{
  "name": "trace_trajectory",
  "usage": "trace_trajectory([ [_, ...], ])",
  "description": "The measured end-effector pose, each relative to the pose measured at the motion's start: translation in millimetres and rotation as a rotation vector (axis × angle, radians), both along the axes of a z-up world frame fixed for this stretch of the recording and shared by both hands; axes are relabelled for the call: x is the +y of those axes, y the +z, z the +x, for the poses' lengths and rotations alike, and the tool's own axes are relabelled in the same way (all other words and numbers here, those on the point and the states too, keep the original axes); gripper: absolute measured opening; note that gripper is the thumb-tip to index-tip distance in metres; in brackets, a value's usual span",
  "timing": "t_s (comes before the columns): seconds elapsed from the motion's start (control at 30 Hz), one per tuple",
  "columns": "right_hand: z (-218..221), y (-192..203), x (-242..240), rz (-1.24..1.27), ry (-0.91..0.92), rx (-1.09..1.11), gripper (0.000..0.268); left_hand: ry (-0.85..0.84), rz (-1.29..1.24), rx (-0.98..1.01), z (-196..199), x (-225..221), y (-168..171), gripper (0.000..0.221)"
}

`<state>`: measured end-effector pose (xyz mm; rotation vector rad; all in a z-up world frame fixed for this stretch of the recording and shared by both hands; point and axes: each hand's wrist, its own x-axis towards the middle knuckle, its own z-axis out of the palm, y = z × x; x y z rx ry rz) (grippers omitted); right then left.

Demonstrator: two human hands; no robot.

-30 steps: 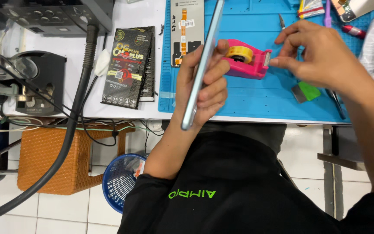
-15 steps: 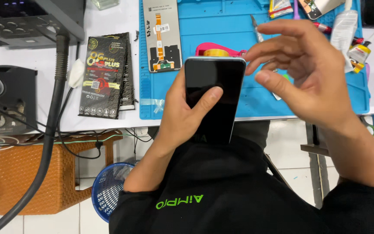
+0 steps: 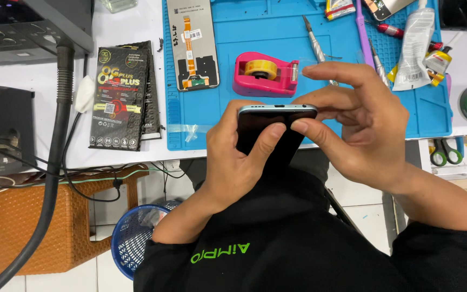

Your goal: The person reassembles a disassembled smartphone by connecting internal ribbon cables and placing the back cover. They apply adhesive along the phone's frame, attach the back cover, and then use a plastic card to press the edges. Finally, they apply tape to the phone's seams.

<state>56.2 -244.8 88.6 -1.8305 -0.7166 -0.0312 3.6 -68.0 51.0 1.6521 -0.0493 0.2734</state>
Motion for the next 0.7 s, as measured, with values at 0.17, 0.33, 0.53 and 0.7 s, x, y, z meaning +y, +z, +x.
trace_trajectory([
  [0.17,0,14,-7,-0.036,0.062,0.034,0.047,0.029,0.083,-0.017,-4,3,3,0.03],
  [0.33,3,23,-13,-0.046,0.034,0.126,0.039,0.011,0.134,-0.005,-7,5,5,0.029],
  [0.53,7,28,-17,-0.088,0.095,0.221,0.042,0.017,0.218,-0.027,-8,4,6,0.028],
  [0.7,12,25,-19,-0.145,0.12,0.194,0.041,-0.005,0.251,-0.036,-7,4,8,0.029],
])
